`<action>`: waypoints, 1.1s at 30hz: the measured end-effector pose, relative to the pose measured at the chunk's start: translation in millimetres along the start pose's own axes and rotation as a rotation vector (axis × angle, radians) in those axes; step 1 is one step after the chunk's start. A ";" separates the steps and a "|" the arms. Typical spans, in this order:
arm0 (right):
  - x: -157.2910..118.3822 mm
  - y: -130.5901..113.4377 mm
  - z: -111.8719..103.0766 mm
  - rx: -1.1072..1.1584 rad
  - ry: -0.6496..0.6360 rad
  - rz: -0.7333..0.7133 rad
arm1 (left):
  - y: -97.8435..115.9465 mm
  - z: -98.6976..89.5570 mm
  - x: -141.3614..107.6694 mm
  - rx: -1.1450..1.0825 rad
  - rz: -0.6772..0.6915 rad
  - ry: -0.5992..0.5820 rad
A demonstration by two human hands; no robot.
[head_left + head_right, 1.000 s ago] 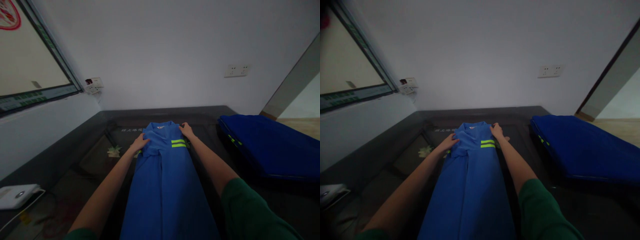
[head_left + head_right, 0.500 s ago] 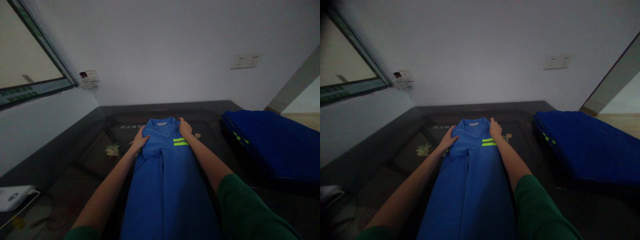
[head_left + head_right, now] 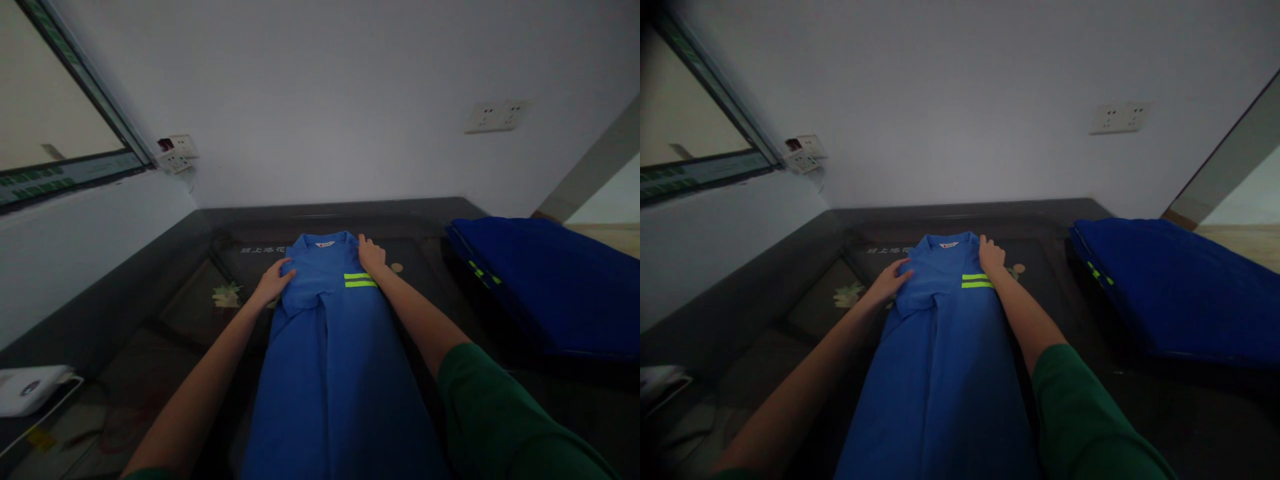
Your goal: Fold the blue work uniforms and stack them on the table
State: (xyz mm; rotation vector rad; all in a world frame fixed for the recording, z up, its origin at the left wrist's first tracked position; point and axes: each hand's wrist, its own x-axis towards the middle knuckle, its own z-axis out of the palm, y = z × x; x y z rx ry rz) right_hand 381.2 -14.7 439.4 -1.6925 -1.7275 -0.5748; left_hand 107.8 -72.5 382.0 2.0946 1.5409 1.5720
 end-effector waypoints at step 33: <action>-36.0 -14.5 26.7 0.039 -0.040 -0.290 | 39.6 76.2 -25.3 0.603 0.470 -0.200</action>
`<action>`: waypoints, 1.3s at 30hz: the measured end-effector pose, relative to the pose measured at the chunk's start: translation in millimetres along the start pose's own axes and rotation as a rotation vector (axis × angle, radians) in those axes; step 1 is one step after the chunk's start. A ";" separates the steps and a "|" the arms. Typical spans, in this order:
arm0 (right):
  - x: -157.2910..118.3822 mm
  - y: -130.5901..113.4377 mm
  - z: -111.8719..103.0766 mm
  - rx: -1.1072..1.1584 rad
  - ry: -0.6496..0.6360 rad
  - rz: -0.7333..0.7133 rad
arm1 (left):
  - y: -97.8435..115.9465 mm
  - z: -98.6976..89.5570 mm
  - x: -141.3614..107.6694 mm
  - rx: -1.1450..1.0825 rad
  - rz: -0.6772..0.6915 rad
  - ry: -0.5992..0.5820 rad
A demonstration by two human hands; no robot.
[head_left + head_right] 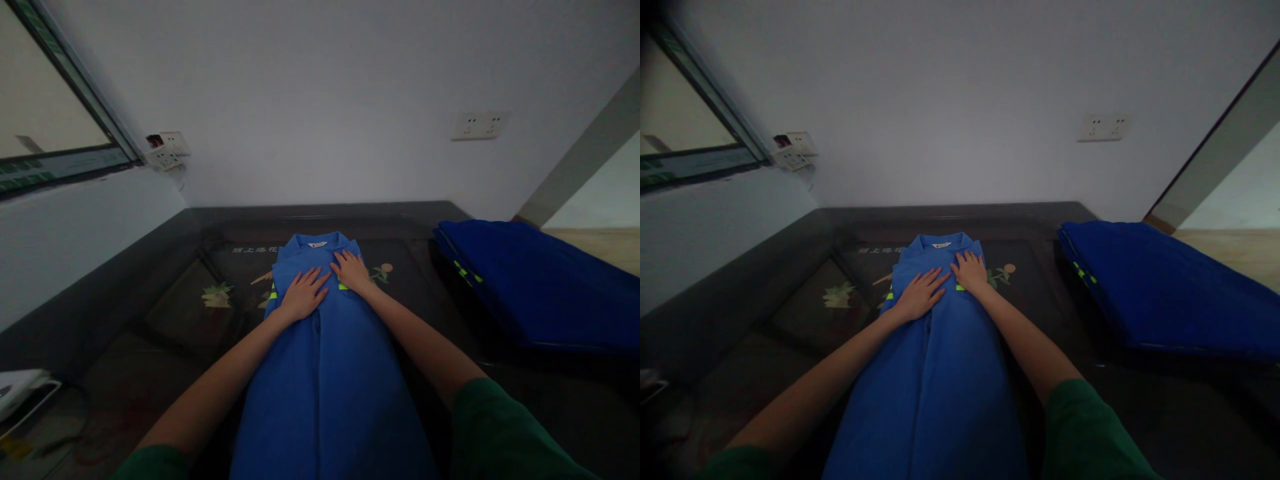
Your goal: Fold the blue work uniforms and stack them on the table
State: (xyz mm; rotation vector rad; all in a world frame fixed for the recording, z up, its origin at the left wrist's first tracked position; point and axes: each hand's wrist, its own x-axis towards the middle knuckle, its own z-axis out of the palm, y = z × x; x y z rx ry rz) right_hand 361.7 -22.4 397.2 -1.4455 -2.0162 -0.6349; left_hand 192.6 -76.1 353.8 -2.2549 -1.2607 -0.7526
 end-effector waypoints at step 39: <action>-98.4 15.1 -24.8 0.071 -0.010 -0.179 | -117.2 -22.4 1.7 -0.289 -0.597 0.303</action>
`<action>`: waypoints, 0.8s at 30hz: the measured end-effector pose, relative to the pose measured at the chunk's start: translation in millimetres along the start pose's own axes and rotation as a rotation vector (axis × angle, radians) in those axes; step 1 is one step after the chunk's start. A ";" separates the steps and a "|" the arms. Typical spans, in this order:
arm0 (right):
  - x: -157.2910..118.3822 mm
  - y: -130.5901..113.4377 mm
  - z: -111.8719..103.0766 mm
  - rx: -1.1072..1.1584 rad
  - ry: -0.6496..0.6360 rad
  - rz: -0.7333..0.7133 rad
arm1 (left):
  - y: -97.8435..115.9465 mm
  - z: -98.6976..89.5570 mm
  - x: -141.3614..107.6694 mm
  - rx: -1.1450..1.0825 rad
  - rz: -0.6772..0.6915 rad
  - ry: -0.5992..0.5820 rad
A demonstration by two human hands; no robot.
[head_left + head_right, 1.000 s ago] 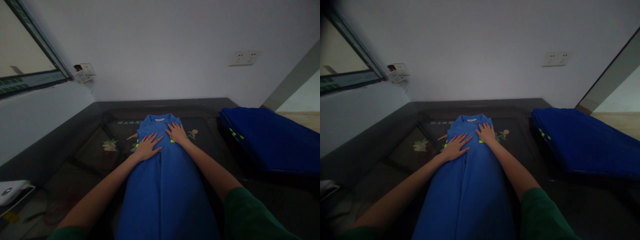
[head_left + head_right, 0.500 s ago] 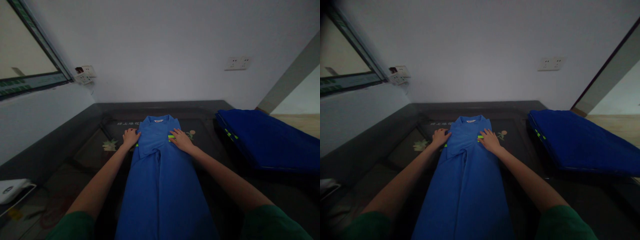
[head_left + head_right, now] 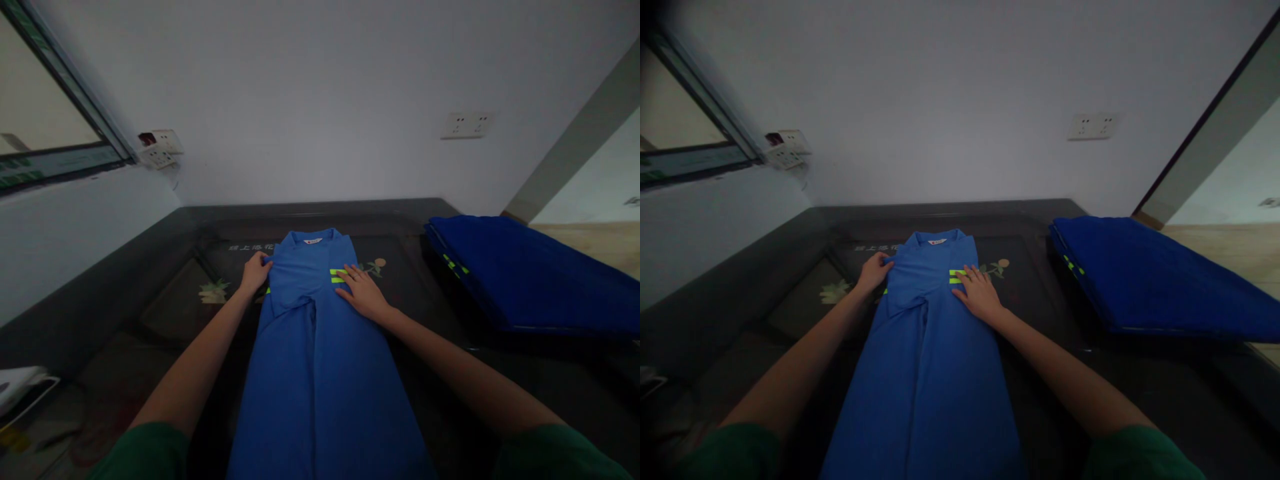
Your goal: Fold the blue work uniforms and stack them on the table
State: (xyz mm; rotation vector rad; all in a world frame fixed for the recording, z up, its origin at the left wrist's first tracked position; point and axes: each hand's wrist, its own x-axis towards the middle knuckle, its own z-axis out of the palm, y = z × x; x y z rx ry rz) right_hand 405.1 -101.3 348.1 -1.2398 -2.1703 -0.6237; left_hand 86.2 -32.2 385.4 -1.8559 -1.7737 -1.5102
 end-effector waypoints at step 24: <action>-10.6 -23.1 0.8 -0.100 -0.020 -0.070 | 58.8 21.8 -82.3 0.356 0.561 -0.277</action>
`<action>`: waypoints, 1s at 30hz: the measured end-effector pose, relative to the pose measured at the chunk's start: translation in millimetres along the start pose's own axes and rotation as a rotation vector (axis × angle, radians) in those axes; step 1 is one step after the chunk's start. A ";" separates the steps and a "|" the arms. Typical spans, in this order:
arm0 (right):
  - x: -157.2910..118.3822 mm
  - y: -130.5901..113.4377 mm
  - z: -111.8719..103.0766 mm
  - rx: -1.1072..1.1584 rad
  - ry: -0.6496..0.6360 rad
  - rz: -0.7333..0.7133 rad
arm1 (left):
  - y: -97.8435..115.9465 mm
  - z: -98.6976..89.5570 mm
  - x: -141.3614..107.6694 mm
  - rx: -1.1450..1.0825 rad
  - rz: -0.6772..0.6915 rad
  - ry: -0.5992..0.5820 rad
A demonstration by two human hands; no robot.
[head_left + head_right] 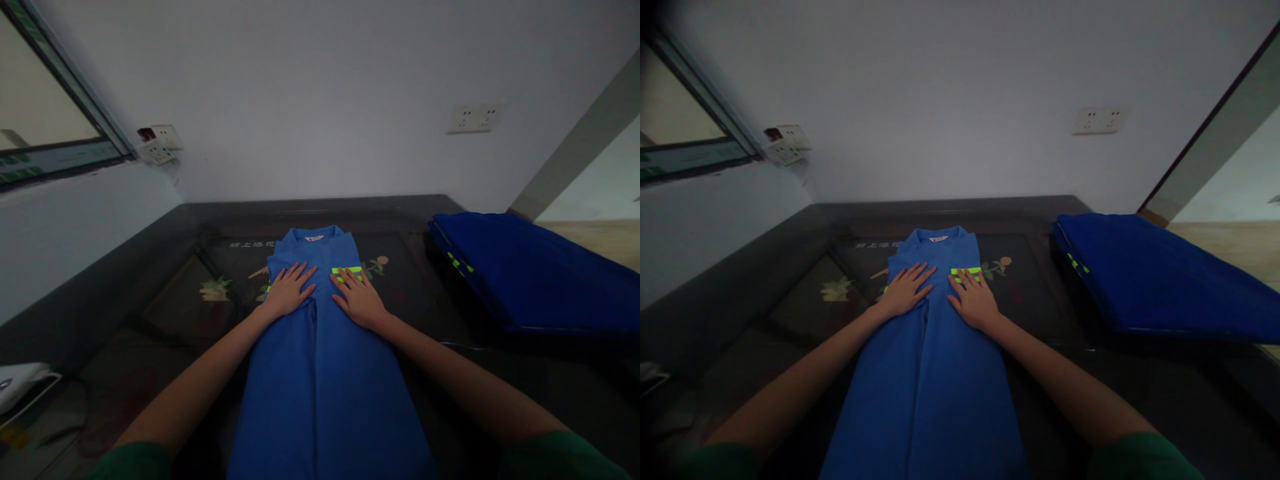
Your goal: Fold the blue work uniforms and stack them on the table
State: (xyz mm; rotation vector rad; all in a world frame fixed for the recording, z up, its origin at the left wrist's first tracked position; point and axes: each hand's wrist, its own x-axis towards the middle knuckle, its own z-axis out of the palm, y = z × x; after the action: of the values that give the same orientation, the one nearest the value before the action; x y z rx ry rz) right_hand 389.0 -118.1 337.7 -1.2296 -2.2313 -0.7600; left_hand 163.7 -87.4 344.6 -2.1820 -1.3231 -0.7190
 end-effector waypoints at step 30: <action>-37.8 -47.0 -10.9 0.155 -0.033 -0.120 | 11.7 -7.2 -55.8 -0.190 0.063 -0.001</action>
State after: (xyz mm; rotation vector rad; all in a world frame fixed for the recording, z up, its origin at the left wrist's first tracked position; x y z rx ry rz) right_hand 368.1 -168.8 310.4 -1.0500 -2.3585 -0.6019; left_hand 151.1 -132.8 311.9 -2.3616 -1.2238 -0.8500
